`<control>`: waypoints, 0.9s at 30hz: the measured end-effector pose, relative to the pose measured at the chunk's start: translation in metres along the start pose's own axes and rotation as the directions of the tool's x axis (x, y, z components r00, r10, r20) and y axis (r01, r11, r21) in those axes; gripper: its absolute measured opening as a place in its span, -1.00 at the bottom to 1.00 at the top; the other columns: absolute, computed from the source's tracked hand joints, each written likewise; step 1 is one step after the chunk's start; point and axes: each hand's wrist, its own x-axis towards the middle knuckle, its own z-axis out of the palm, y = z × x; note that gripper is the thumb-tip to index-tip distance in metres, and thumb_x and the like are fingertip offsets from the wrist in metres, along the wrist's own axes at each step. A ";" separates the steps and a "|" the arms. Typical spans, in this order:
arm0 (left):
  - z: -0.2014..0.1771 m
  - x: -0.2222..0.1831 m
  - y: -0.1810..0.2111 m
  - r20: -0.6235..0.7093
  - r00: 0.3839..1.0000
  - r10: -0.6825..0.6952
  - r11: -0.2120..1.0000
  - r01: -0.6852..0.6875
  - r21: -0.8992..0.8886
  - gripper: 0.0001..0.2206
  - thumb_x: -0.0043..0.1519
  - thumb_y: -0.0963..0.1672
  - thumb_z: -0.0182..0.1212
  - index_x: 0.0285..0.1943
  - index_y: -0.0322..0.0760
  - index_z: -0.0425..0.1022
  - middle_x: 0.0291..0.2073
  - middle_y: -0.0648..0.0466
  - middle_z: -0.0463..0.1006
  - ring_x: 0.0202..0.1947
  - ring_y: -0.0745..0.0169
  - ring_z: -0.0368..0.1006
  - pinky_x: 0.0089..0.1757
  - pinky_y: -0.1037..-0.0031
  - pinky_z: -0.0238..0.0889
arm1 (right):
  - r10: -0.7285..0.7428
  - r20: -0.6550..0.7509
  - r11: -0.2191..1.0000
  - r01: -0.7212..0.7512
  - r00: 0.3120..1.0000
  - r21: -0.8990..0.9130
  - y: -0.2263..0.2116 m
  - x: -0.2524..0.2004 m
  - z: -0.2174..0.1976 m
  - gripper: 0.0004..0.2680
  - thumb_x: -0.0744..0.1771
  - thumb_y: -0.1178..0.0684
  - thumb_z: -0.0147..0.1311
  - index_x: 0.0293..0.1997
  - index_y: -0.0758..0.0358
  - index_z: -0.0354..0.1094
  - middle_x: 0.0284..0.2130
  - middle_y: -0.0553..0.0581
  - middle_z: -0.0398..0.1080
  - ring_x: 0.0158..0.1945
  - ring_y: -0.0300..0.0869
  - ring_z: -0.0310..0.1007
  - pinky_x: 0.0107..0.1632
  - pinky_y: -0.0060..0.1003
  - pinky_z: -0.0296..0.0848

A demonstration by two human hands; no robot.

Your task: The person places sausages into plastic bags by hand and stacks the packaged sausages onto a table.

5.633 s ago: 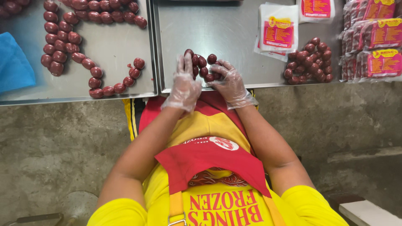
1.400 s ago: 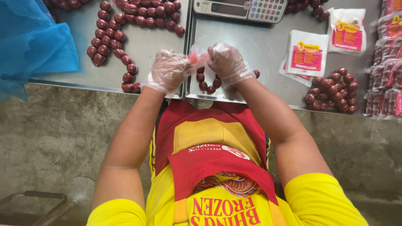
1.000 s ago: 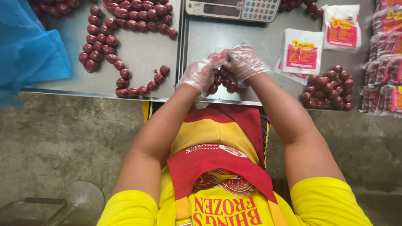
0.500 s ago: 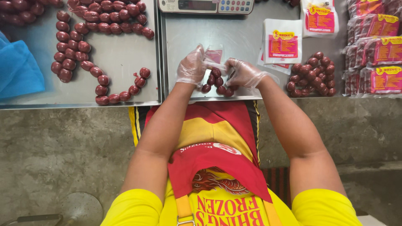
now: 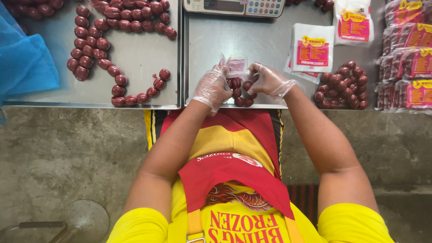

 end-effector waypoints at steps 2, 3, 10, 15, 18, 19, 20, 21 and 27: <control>0.000 0.000 0.000 0.011 0.999 -0.041 0.992 0.041 -0.119 -0.56 0.05 -0.09 0.37 0.13 -0.25 0.46 0.00 -0.16 0.51 0.03 -0.13 0.48 0.06 0.23 0.33 | -0.167 -0.152 0.986 0.161 0.974 -0.046 -0.004 -0.002 0.010 -0.57 0.14 0.32 0.39 0.01 0.26 0.22 -0.27 0.02 0.42 -0.17 -0.28 0.47 -0.12 -0.35 0.52; 0.000 -0.001 -0.001 0.028 0.996 -0.082 0.969 0.087 -0.232 -0.59 0.06 -0.12 0.37 0.10 -0.23 0.48 -0.03 -0.12 0.54 0.01 -0.10 0.51 0.05 0.25 0.36 | -0.167 -0.151 0.986 0.161 0.974 -0.049 -0.007 -0.002 0.017 -0.57 0.14 0.32 0.39 0.01 0.26 0.22 -0.27 0.02 0.42 -0.17 -0.28 0.47 -0.12 -0.35 0.52; -0.008 -0.006 0.000 0.197 0.953 -0.230 0.768 0.302 -0.565 -0.57 0.15 -0.18 0.35 0.20 -0.30 0.36 -0.25 -0.13 0.58 -0.30 -0.01 0.61 -0.24 0.30 0.49 | -0.110 -0.219 0.992 0.095 0.970 -0.079 -0.024 -0.017 0.047 -0.70 0.14 0.34 0.29 -0.18 0.23 0.25 -0.36 -0.01 0.41 -0.25 -0.30 0.46 -0.25 -0.34 0.54; -0.009 0.001 -0.002 -0.024 0.997 -0.077 0.915 0.061 -0.399 -0.45 0.01 -0.21 0.50 0.18 -0.29 0.33 -0.35 0.01 0.58 -0.44 0.21 0.55 -0.38 0.41 0.45 | -0.093 -0.368 0.991 0.123 0.925 0.060 -0.018 -0.006 0.054 -0.74 0.18 0.32 0.30 -0.26 0.23 0.23 -0.44 0.01 0.36 -0.38 -0.27 0.47 -0.39 -0.29 0.52; -0.013 0.000 -0.001 0.161 0.973 -0.164 0.869 0.219 -0.443 -0.62 0.10 -0.20 0.41 0.08 -0.27 0.40 -0.41 0.01 0.61 -0.45 0.18 0.57 -0.39 0.38 0.44 | -0.278 -0.520 0.947 0.322 0.808 -0.006 -0.008 0.008 0.054 -0.74 0.17 0.30 0.35 -0.29 0.24 0.24 -0.39 -0.02 0.35 -0.30 -0.36 0.37 -0.34 -0.34 0.47; -0.014 0.002 -0.002 0.158 0.974 -0.164 0.870 0.219 -0.443 -0.62 0.10 -0.20 0.41 0.08 -0.27 0.40 -0.41 0.01 0.61 -0.45 0.18 0.57 -0.39 0.38 0.44 | -0.296 -0.575 0.954 0.211 0.763 -0.212 -0.004 0.012 0.054 -0.79 0.19 0.22 0.36 -0.34 0.23 0.29 -0.46 0.04 0.37 -0.36 -0.26 0.39 -0.32 -0.27 0.46; -0.013 0.004 -0.003 0.225 0.954 -0.197 0.869 0.276 -0.410 -0.68 0.14 -0.15 0.38 0.04 -0.27 0.45 -0.41 -0.02 0.62 -0.42 0.10 0.60 -0.37 0.32 0.45 | -0.328 -0.620 0.915 0.074 0.713 -0.398 0.000 0.015 0.052 -0.83 0.21 0.14 0.36 -0.39 0.22 0.35 -0.52 0.10 0.39 -0.41 -0.17 0.41 -0.31 -0.20 0.45; -0.012 0.007 -0.007 0.289 0.929 -0.229 0.867 0.330 -0.372 -0.73 0.17 -0.10 0.35 0.00 -0.28 0.49 -0.41 -0.05 0.64 -0.39 0.02 0.62 -0.34 0.27 0.46 | -0.332 -0.618 0.913 0.079 0.712 -0.400 0.003 0.019 0.051 -0.83 0.21 0.14 0.36 -0.39 0.22 0.35 -0.52 0.10 0.39 -0.41 -0.17 0.41 -0.31 -0.20 0.45; 0.011 0.021 -0.028 -0.081 0.995 -0.052 0.987 0.038 -0.157 -0.59 0.14 0.05 0.37 -0.03 -0.32 0.49 -0.35 -0.15 0.64 -0.29 -0.17 0.60 -0.26 0.14 0.42 | -0.587 -0.484 0.667 0.049 0.649 -0.743 0.005 0.012 0.058 -0.81 0.26 -0.03 0.36 -0.31 0.16 0.39 -0.38 0.15 0.48 -0.27 0.11 0.44 -0.10 -0.02 0.41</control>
